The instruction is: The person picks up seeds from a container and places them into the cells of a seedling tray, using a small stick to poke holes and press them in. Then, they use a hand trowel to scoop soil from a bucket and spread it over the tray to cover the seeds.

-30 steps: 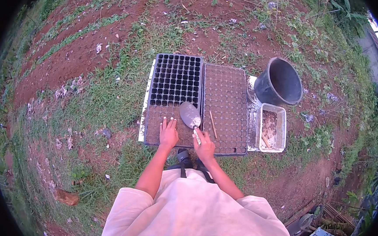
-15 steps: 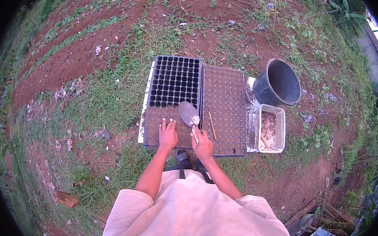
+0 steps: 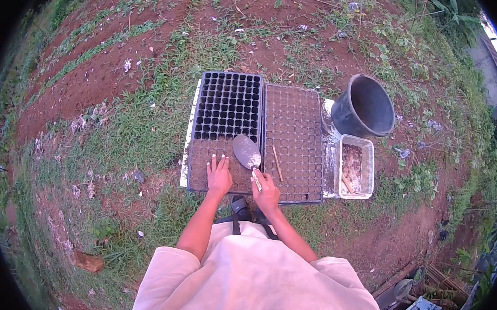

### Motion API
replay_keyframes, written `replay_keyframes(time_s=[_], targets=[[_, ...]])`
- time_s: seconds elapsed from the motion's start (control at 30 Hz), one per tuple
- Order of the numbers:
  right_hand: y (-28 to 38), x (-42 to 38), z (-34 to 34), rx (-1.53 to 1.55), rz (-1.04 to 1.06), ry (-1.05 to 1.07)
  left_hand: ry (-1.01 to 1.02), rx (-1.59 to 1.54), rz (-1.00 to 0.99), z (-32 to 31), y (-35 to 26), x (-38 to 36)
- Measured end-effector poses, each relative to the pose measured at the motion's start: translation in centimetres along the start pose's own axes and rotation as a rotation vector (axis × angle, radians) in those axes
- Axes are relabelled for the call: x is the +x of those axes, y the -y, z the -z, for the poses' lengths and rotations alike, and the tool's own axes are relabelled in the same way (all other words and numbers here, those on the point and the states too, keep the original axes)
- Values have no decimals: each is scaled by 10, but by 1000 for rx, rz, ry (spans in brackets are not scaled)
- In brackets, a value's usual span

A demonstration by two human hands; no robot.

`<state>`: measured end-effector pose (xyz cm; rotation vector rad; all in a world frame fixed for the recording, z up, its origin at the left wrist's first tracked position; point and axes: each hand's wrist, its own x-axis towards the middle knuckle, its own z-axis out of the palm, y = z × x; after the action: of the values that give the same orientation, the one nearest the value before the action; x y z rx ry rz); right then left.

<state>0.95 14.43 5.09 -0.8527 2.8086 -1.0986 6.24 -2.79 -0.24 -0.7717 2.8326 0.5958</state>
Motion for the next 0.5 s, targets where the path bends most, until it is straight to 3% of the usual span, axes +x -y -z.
replay_keyframes(time_s=[0.07,0.3,0.4,0.5], targets=[[-1,-5,2,-9,-26,43,2,6,2,0,0,-1],[-18,-17,-1,-14,4,-138,-17,11,16,-6,-2,1],[-14,-18,1,-11,50,-114,1,22,26,-5,-3,1],[-13,-17,3,-10,32,45,17,31,25,-2,-3,0]])
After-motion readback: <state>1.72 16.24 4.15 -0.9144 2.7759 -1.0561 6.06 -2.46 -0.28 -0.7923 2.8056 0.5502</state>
